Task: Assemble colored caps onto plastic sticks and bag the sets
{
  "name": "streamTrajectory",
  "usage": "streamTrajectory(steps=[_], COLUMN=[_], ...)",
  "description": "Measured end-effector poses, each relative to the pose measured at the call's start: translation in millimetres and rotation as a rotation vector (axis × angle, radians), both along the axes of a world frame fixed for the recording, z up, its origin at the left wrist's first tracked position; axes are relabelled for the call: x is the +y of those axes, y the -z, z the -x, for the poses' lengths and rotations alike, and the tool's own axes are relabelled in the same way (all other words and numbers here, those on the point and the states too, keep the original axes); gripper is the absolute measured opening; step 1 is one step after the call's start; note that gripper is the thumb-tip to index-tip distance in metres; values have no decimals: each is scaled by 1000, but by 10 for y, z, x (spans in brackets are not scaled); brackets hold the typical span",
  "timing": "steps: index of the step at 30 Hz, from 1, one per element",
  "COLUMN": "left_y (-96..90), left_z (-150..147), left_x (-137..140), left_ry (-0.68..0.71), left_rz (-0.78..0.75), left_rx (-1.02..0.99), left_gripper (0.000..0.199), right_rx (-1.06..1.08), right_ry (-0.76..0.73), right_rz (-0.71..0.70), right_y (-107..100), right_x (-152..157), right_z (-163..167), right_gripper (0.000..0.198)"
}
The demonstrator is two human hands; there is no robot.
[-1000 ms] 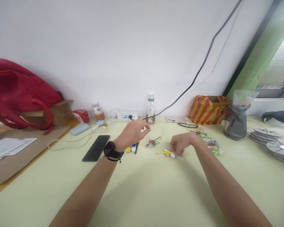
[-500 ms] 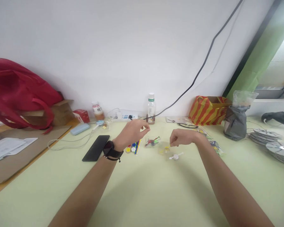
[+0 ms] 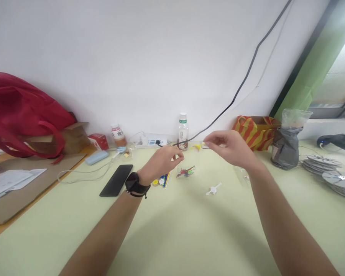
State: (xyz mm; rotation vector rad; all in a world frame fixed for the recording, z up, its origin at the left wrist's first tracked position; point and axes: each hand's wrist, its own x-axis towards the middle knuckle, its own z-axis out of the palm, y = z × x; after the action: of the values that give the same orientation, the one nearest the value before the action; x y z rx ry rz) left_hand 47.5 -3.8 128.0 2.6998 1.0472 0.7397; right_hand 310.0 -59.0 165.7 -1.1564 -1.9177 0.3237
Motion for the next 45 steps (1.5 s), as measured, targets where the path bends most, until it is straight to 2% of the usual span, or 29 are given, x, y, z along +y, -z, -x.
streamTrajectory(steps=[2, 6, 13, 16, 19, 23, 27, 31, 34, 37, 41, 43, 45], left_y=[-5, -11, 11, 11, -2, -15, -3, 16, 13, -4, -9, 0, 9], left_z=[-12, -26, -41, -46, -45, -47, -44, -35, -32, -32, -30, -26, -22], left_x=[-11, -23, -12, -12, -17, -21, -12, 0, -5, -25, -48, -45, -31], left_ry=[2, 2, 21, 31, 37, 49, 43, 29, 26, 22, 14, 12, 11], left_rz=[-1, -4, -20, -20, -18, -6, -14, -29, -18, -13, -23, -30, -34], left_rx=[4, 15, 35, 37, 30, 21, 40, 29, 19, 28, 14, 10, 13], left_gripper=[21, 21, 20, 20, 20, 22, 24, 22, 23, 24, 24, 23, 21], right_rx=[-60, -191, -341, -320, -193, -126, -235, -351, -287, -117, 74, 86, 18], right_ry=[24, 34, 173, 183, 174, 159, 191, 298, 338, 346, 268, 258, 287], right_rz=[-51, -61, -73, -131, -177, -126, -84, -133, -192, -212, -68, -18, -36], right_y=[57, 169, 333, 372, 393, 438, 490, 484, 440, 391, 375, 395, 422], right_x=[35, 104, 198, 204, 209, 257, 310, 297, 254, 226, 246, 264, 270], right_z=[73, 194, 401, 458, 487, 492, 472, 457, 459, 462, 456, 457, 470], right_gripper=[17, 17, 17, 18, 17, 16, 17, 19, 19, 17, 16, 16, 15])
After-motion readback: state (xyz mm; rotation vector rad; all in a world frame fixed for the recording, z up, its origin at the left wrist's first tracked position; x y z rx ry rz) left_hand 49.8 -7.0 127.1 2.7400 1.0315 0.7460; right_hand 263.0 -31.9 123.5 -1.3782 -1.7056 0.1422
